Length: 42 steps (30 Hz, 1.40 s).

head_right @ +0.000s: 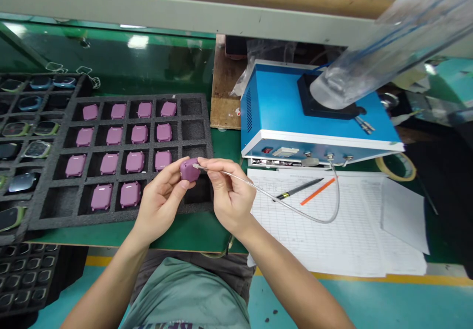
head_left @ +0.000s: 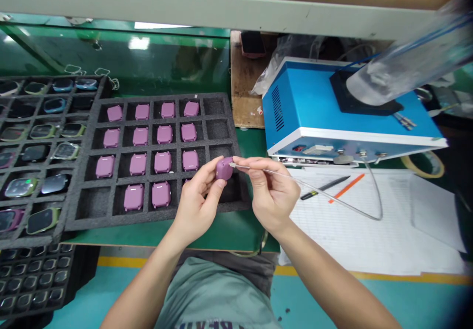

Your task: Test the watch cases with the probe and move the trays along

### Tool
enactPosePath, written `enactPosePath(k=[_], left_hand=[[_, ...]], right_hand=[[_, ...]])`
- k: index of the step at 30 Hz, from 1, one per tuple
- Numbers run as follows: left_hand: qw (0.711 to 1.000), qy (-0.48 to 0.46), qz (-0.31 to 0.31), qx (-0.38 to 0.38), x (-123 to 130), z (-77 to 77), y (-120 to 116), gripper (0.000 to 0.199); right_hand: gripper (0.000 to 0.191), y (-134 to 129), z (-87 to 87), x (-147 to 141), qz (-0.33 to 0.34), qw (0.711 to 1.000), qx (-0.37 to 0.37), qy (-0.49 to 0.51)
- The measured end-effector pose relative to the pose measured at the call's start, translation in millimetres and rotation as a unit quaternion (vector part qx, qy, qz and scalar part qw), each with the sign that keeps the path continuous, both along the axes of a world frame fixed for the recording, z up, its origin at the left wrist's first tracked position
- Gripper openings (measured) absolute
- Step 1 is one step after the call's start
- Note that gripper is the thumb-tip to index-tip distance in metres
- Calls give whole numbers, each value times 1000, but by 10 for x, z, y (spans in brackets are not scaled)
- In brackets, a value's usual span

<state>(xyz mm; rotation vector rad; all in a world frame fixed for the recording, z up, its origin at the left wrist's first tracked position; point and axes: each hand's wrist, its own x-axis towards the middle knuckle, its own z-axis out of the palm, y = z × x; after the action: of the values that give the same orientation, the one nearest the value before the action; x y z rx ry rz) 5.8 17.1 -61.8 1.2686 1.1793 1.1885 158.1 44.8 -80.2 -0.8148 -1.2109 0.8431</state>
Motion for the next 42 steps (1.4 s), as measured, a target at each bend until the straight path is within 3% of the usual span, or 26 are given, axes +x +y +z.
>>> enactPosePath(k=[19,33,42], left_hand=[[1000,7,10,-9,-11,38,43,40],[999,25,25,8,-14,79,86,41],[999,23,21,10,-18,52,70,40]], right_hand=[[8,35,19,-32,7,1000,-17,-5],[11,98,38,-46,14,1000,17,-3],[11,76,15,-61,10,1000,-9,1]])
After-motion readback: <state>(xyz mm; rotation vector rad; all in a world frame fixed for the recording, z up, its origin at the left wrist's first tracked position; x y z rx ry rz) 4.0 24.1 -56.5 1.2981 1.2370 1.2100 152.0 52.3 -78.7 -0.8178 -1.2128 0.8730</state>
